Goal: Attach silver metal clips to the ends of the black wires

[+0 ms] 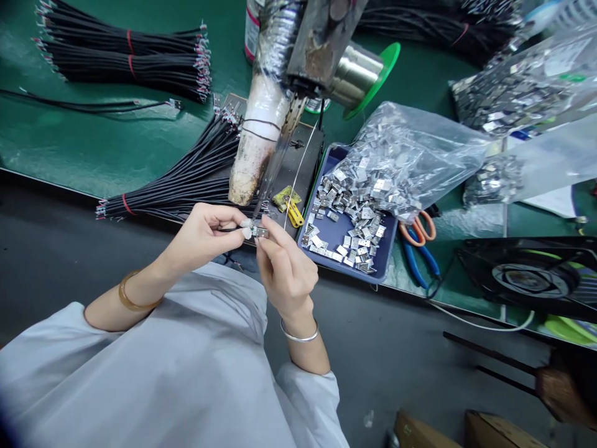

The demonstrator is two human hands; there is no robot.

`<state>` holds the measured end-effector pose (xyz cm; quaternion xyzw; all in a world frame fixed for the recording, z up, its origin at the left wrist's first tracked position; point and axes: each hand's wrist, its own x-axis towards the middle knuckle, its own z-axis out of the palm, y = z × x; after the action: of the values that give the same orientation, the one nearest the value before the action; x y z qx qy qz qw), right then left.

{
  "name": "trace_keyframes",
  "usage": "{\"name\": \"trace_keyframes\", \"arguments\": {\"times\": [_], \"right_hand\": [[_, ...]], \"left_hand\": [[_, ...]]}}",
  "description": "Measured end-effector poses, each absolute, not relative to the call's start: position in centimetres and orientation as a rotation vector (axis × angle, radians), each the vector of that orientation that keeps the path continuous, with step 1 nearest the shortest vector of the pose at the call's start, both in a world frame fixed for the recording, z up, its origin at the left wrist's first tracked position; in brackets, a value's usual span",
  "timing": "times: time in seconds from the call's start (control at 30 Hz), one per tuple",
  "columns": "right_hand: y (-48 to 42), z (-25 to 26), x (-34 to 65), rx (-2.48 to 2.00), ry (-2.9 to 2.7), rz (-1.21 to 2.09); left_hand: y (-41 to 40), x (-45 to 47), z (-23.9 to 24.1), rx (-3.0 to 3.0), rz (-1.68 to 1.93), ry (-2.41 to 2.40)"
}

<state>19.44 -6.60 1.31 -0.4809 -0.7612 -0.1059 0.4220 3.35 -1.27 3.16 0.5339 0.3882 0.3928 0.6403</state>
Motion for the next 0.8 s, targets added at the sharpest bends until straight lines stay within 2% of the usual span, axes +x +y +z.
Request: {"name": "trace_keyframes", "arguments": {"times": [0.17,0.3,0.4,0.47,0.63,0.8], "right_hand": [[-6.8,1.2,20.2,-1.123,-1.929,-0.193],[-7.1,1.3,19.8,-1.236,-1.616,0.209],[-7.0,1.4,19.2,-1.319,-1.503,0.475],[-7.0,1.4,18.8,-1.336,-1.508,0.434],[-7.4,1.1,18.6,-1.343,-1.38,0.02],[-7.5,0.7,18.8,-1.276,-1.523,-0.12]], "left_hand": [[-1.7,2.2,3.3,1.354,0.81,0.805],[-2.3,1.7,3.1,1.688,0.992,0.746],[-2.4,1.5,2.6,1.765,0.954,0.688],[-2.3,1.5,2.2,1.676,0.894,0.737],[-2.3,2.1,1.9,1.391,0.919,0.847],[-2.3,2.7,2.1,1.357,0.963,0.907]]}}
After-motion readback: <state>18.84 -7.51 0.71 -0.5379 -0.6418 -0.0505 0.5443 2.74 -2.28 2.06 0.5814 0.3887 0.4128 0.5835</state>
